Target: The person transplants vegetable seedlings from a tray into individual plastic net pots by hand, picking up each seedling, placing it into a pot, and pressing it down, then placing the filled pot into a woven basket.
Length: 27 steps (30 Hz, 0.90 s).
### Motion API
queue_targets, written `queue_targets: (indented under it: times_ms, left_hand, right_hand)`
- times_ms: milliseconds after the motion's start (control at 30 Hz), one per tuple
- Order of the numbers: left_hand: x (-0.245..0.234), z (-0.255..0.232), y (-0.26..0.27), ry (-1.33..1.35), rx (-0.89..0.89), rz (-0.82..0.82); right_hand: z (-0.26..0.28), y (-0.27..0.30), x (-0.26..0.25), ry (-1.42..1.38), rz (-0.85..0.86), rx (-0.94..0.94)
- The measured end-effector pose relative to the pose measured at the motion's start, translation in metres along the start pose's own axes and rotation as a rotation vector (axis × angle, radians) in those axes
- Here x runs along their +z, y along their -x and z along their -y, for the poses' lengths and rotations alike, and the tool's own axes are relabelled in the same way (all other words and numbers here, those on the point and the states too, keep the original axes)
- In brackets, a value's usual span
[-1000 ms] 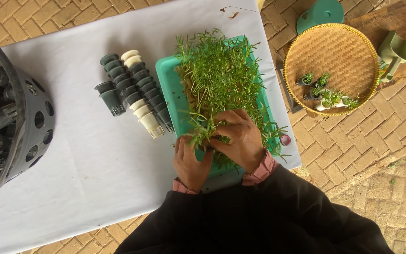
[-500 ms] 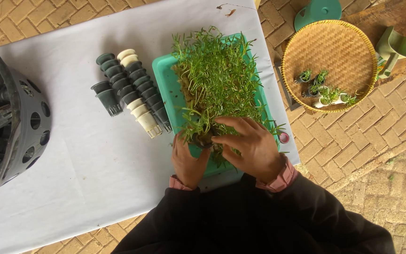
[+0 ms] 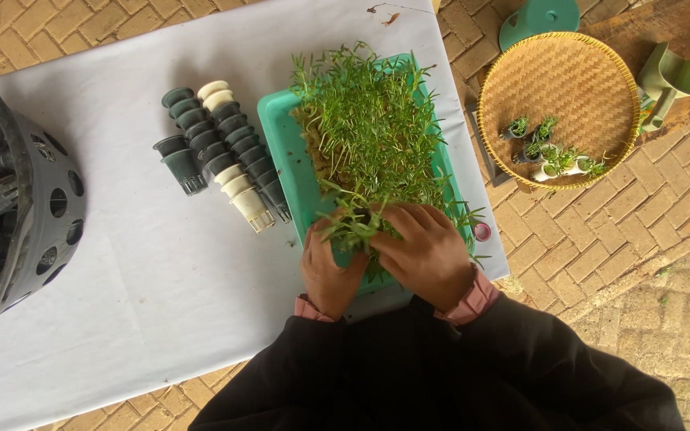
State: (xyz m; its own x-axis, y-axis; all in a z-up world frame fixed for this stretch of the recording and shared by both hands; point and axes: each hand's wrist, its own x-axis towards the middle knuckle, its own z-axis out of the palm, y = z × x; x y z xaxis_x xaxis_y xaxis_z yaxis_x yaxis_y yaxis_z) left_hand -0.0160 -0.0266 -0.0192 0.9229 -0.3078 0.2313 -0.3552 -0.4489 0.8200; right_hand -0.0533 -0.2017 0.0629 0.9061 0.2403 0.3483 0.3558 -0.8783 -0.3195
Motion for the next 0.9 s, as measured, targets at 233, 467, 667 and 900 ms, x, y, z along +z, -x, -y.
queue_targets:
  times_ms: [233,467,667,900]
  left_hand:
    - [0.004,0.003,-0.005,-0.032,0.062,-0.060]
    - [0.002,-0.003,-0.006,-0.086,0.148,-0.083]
    - [-0.002,0.003,-0.002,-0.124,0.157,-0.074]
    - [-0.002,0.006,0.000,-0.163,0.148,-0.071]
  right_hand:
    - [0.021,0.010,-0.010,-0.151,-0.011,0.209]
    - [0.018,0.014,0.011,-0.225,0.119,0.279]
    - [0.013,0.010,0.023,-0.245,0.129,0.284]
    - [0.012,0.012,0.034,-0.173,0.145,0.255]
